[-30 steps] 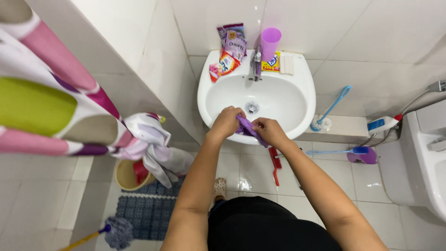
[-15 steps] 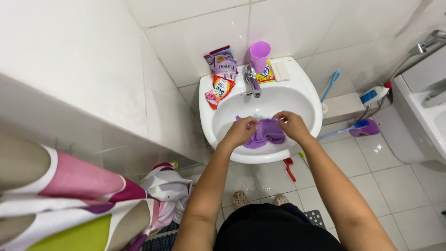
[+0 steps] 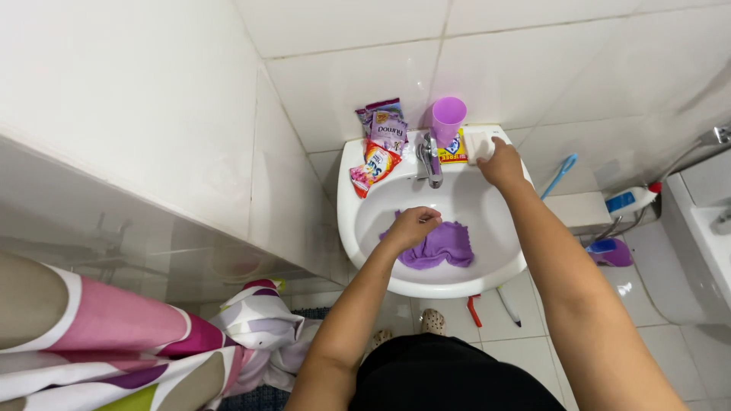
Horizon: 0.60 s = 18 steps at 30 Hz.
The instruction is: Cleaning a bathroom sink and then scrubbing the toilet bowl using soap and a toilet brush.
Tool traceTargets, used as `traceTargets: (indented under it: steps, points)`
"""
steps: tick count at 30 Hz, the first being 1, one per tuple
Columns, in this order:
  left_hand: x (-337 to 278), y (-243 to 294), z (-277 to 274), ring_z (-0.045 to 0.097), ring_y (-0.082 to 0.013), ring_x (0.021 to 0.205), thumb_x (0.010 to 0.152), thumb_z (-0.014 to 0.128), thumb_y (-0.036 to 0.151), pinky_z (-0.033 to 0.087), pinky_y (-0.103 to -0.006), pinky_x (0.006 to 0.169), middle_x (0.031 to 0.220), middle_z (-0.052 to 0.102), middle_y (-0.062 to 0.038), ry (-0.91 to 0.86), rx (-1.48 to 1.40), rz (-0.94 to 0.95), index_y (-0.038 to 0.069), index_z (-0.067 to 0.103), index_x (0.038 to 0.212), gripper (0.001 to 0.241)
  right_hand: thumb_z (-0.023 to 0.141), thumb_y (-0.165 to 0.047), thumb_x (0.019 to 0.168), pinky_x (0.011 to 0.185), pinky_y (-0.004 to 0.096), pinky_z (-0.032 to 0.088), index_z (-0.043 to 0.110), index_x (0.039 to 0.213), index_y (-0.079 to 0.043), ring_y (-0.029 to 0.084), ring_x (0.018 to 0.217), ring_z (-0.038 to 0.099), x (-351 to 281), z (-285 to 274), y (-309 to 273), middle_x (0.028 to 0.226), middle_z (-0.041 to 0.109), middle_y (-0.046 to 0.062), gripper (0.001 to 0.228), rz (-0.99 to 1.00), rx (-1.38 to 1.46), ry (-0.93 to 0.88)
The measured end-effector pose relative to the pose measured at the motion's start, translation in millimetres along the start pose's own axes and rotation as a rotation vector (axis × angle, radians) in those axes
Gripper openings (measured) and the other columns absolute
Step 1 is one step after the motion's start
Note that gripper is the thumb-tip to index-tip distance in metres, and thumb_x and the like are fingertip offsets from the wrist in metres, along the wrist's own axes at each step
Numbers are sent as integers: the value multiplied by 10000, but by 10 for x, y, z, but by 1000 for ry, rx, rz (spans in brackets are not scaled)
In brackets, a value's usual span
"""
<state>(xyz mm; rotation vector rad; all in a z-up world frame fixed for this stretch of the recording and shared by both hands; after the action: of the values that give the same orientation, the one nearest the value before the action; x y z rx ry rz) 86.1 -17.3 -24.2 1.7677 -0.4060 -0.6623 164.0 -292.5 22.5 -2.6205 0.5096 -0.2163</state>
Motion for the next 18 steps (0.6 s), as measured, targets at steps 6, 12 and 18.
traceTargets:
  steps: [6,12,18]
  points:
    - [190,-320,98,732,-198,999,916,726,287,560,-324,900,1054,778,-112,81,-37,20,30,749,1146,346,850,-339,829,999,468,499,425,1522,-65,431,1214,587,310,161,-112,1313,595,295,857,42,-92,-75]
    - [253,-400,163,721,-195,1001,880,755,234,559,-315,887,1072,759,-121,72,-89,-53,34,723,1180,362,893,-381,764,954,451,515,344,1538,-106,413,1185,577,379,210,-256,1334,545,316,988,100,-196,-190]
    - [330,-412,261,709,-159,837,918,721,208,550,-282,703,993,754,-88,97,-249,-86,26,712,1160,303,846,-291,773,589,407,621,483,1391,-67,316,767,749,-226,29,-281,1064,726,226,751,251,117,-322]
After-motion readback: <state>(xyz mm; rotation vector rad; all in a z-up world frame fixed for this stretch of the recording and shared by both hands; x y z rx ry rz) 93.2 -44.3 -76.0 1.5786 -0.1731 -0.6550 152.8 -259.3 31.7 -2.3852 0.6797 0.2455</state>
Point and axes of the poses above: each hand's wrist, its own x-axis towards the middle knuckle, its own z-axis out of the palm, y = z × x, the point moved 10 cm from there along x, towards the middle knuckle
